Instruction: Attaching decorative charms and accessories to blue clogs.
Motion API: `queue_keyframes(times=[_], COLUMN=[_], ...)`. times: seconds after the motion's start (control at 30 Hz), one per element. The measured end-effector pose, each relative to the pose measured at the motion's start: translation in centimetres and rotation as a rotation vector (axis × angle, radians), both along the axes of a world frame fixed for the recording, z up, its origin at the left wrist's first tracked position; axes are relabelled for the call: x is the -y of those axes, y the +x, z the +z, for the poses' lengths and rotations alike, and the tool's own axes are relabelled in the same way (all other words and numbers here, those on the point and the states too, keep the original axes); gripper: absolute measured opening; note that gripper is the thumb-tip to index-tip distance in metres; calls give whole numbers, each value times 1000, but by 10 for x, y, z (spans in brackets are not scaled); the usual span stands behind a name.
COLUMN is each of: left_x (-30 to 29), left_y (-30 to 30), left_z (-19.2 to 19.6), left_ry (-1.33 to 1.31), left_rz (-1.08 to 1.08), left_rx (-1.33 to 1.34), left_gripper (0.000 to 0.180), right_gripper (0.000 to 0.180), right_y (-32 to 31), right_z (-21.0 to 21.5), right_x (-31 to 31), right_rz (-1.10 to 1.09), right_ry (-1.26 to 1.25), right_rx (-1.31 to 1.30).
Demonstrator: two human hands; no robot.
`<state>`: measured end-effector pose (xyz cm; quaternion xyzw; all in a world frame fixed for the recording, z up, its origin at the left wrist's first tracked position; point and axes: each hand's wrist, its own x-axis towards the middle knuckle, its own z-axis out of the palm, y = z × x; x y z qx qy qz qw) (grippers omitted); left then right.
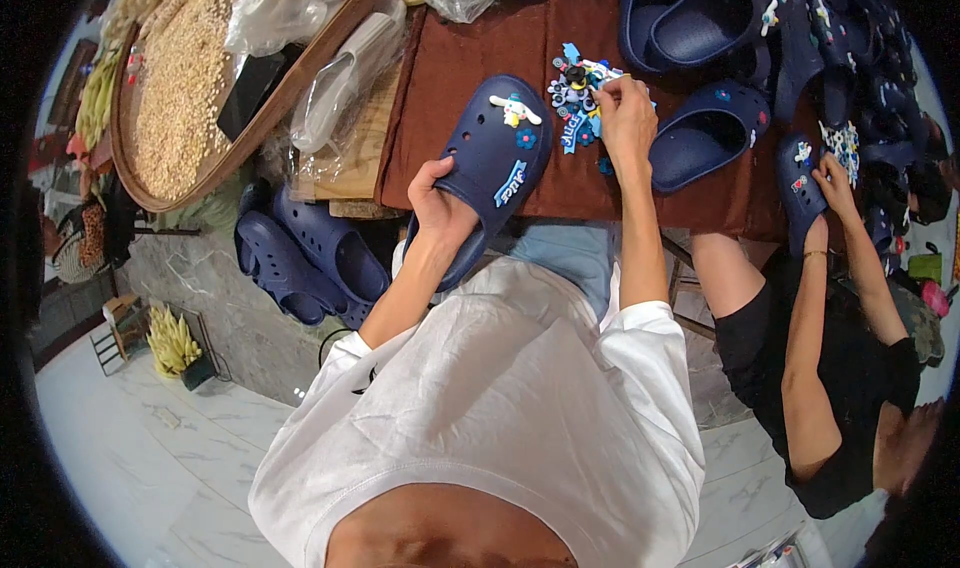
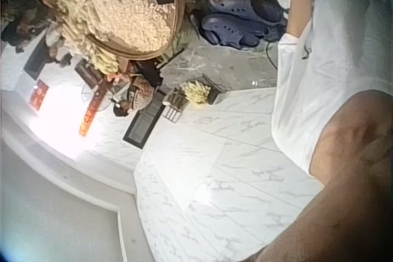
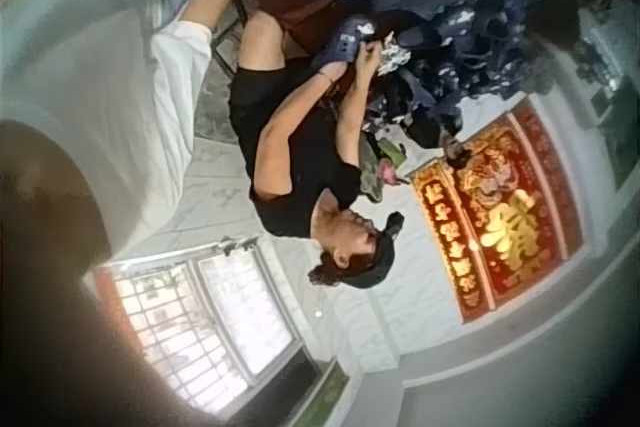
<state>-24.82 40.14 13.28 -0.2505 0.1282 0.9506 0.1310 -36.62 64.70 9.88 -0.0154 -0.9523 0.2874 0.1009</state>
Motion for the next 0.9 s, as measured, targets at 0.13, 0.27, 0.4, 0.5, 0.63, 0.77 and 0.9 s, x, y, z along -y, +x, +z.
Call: queue_keyframes(times=[0.13,0.27,0.4,0.5,0.63,0.77,0.9], left_x=[0,-2,-9,-14,-18,-20,-22], left_y=[0,5,10,15,19,23,29], left_z=[2,5,11,18,18,15,10], left_ry=[7,14,-30,-73,-119,-151,-176], left_rz=[-13,0,-11,-17,-10,-5,-47], left_rx=[-19,-26,-93,-79,-80,-85,-53], left_gripper=[58,58,58,56,53,47,34], right_gripper=[13,16,11,11,14,13,10], right_y=[10,36,62,68,68,66,63], right_z=[17,48,60,67,70,79,73], right_x=[11,47,88,102,105,102,95], right_rz=[-18,153,254,285,265,275,301], right_ry=[70,-476,-806,-739,-540,-465,-517], right_rx=[-159,0,161,144,39,0,36])
